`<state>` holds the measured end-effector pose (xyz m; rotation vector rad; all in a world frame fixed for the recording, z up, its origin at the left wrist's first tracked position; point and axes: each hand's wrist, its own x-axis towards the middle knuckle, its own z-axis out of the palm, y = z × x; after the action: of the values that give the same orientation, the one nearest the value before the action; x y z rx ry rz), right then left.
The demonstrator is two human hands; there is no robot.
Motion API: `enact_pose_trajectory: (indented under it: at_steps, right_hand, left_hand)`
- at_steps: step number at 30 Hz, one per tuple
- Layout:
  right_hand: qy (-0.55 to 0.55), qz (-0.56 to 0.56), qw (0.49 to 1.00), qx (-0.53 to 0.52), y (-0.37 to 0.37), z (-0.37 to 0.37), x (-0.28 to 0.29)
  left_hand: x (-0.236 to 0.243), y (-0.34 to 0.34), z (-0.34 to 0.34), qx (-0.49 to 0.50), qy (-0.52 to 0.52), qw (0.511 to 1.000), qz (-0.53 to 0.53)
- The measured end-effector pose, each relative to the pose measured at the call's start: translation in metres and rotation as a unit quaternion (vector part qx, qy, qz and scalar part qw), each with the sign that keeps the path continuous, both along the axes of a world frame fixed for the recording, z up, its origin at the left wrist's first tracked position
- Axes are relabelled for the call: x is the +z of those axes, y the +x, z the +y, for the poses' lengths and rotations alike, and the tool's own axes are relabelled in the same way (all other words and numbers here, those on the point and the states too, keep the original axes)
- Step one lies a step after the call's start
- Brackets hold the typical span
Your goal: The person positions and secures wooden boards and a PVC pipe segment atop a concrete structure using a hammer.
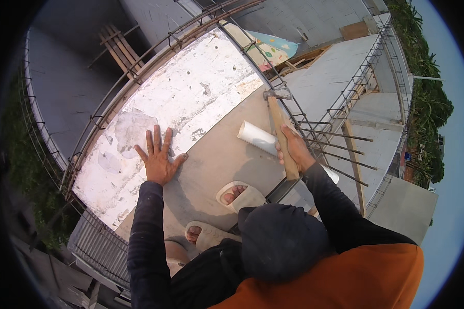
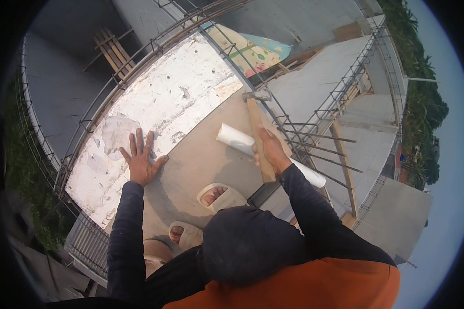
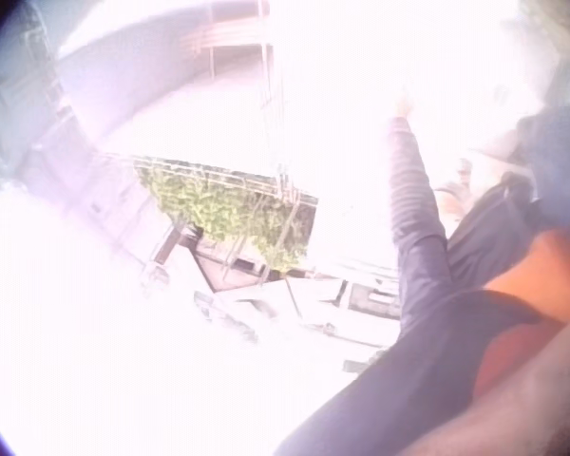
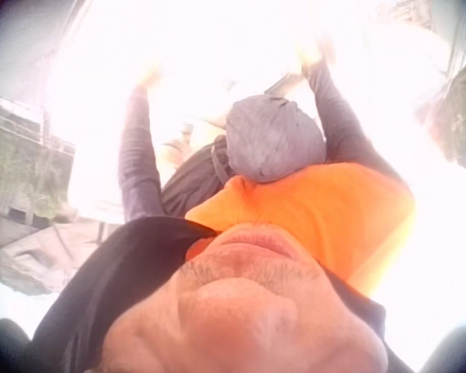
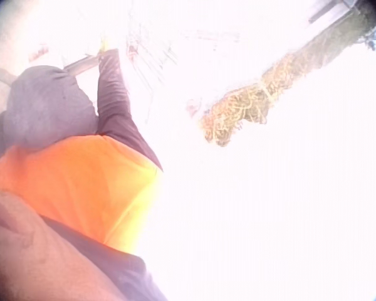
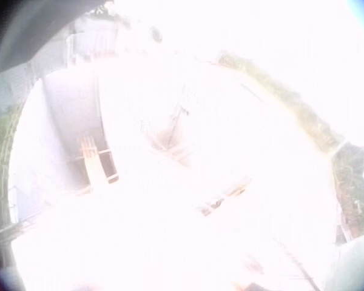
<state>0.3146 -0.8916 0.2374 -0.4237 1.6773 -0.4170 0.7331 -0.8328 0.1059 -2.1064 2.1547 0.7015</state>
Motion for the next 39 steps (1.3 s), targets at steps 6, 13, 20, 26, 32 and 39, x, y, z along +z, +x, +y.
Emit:
enact_pose_trajectory:
  at_steps: [6, 13, 20, 26, 32, 39]
  right_hand:
    - [-0.050, 0.099, 0.990, 0.083, 0.014, 0.003, -0.001]
    - [-0.104, 0.253, 0.926, 0.260, 0.064, -0.081, 0.006]
    - [-0.131, 0.315, 0.872, 0.350, 0.056, -0.128, -0.035]
    - [-0.090, 0.317, 0.866, 0.377, 0.051, -0.137, -0.035]
    - [-0.059, 0.306, 0.874, 0.374, 0.077, -0.157, -0.005]
    - [0.009, 0.311, 0.864, 0.396, 0.092, -0.181, 0.023]
  left_hand:
    - [0.011, 0.005, -0.016, 0.031, -0.012, 0.999, 0.006]
    - [0.010, 0.044, -0.073, 0.146, 0.005, 0.989, -0.014]
    - [0.010, 0.040, -0.084, 0.156, 0.043, 0.986, 0.027]
    - [0.021, 0.055, -0.092, 0.156, 0.107, 0.979, 0.070]
    - [0.026, 0.063, -0.099, 0.146, 0.163, 0.971, 0.092]
    - [0.022, 0.066, -0.098, 0.134, 0.194, 0.968, 0.090]
